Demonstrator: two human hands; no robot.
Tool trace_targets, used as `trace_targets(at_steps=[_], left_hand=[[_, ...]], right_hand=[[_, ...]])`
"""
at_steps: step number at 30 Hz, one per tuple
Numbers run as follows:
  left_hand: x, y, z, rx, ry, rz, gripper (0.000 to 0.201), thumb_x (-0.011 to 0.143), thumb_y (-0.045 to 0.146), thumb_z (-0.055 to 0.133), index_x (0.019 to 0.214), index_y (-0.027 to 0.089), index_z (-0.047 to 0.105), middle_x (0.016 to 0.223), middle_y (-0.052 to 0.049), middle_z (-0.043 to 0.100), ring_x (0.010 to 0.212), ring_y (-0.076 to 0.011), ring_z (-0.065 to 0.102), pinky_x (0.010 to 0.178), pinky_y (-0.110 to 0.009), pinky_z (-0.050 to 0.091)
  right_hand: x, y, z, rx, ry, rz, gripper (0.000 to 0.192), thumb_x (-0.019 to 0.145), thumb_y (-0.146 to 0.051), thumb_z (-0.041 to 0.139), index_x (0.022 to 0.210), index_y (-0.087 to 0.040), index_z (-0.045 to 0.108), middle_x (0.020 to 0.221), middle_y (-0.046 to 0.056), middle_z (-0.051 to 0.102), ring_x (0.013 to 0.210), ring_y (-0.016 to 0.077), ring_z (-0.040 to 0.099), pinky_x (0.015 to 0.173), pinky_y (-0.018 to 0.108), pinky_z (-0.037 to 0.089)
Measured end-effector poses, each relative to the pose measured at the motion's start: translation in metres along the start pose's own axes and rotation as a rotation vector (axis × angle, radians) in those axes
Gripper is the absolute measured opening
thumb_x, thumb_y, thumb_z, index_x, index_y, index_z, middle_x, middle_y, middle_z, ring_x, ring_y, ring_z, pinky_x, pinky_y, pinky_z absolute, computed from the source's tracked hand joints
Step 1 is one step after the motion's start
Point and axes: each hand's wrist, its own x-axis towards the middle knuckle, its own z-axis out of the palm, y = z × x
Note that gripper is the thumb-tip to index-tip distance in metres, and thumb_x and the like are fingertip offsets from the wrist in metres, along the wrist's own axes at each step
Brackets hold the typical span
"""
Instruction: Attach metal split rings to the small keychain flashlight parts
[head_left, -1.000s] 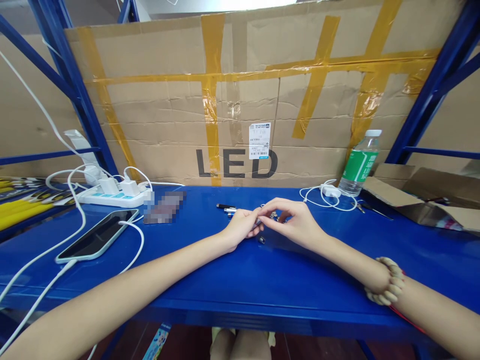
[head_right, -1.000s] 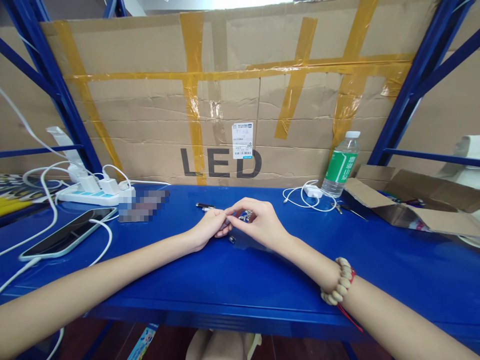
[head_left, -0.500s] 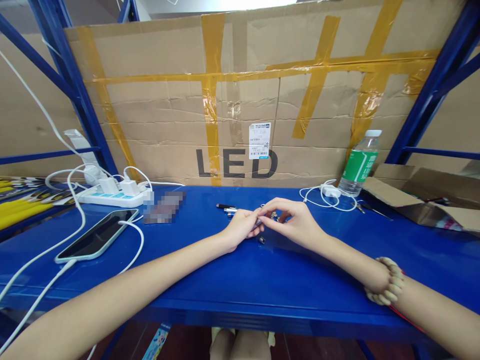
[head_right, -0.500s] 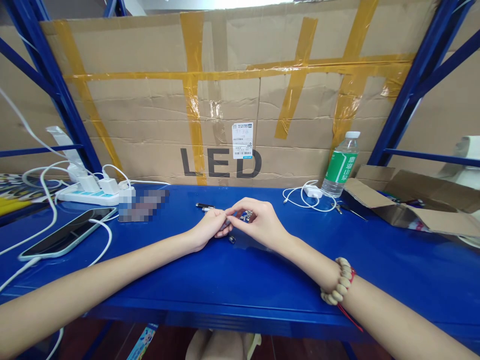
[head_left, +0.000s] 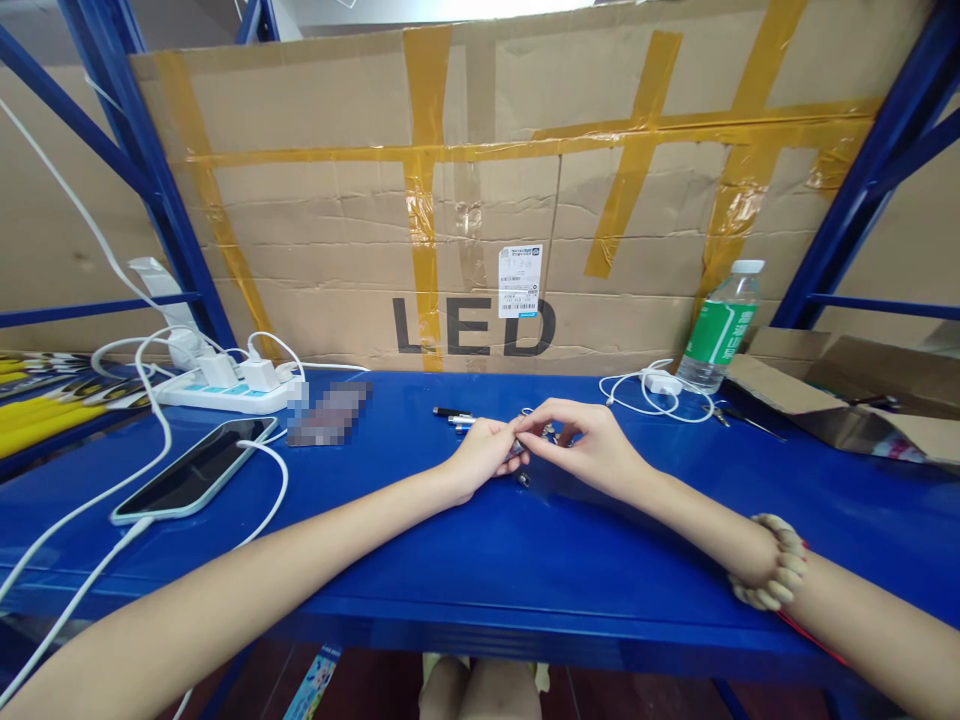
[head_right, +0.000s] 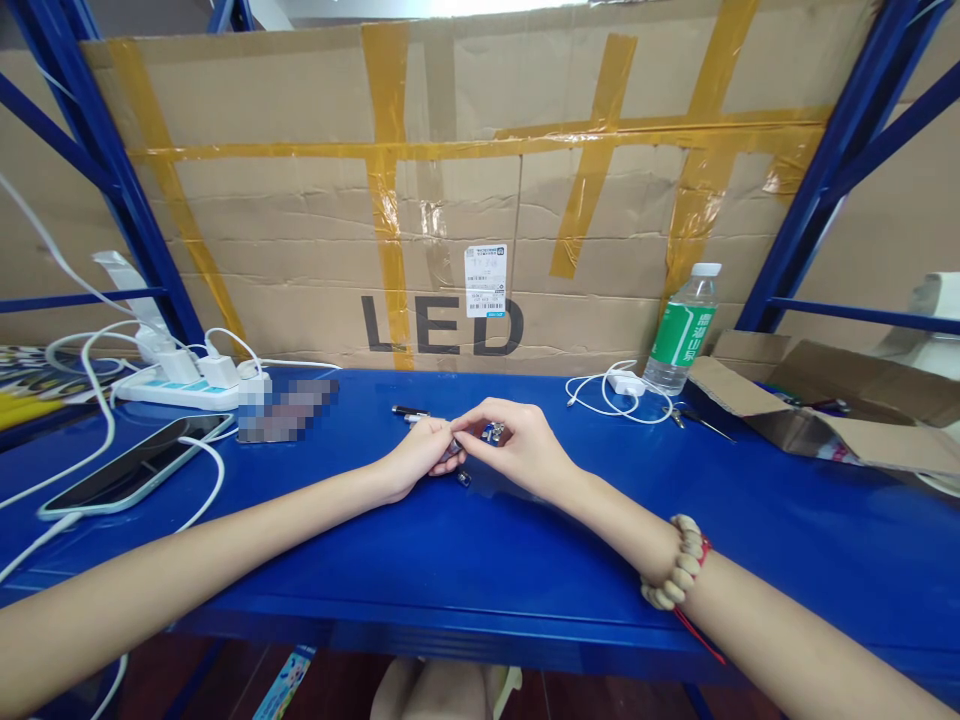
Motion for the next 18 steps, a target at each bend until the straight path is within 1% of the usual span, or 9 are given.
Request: trace_targets(at_steps=[8,18], left_hand=[[0.0001,0.0004,0.0002,-0.007,0.012,-0.008,0.042,0.081,0.037,0.041,0.047,0.013,0.046,0.038,0.003,0.042,0.033,-0.0033,0.032,0.036,-0.016,0.023],[-0.0008,0.002,0.0006,-0.011,0.015,-0.018,0.043,0.081,0.038,0.04,0.047,0.013,0.046,0.038,0.003,0.041,0.033,-0.0029,0.031,0.036,-0.016,0.021]], right_hand=[[0.0002,0.0015,0.0009,0.006,0.001,-0.002,0.013,0.078,-0.025,0.056,0.084,-0.019,0.066,0.079,0.003,0.066,0.067,0.0114,0.06,0.045,0.019,0.042],[-0.0002,0.0008,0.0003,0.004,-0.002,0.006,0.012,0.078,-0.024,0.056,0.083,-0.019,0.066,0.078,0.003,0.065,0.067,0.0114,0.06,0.045,0.019,0.042]])
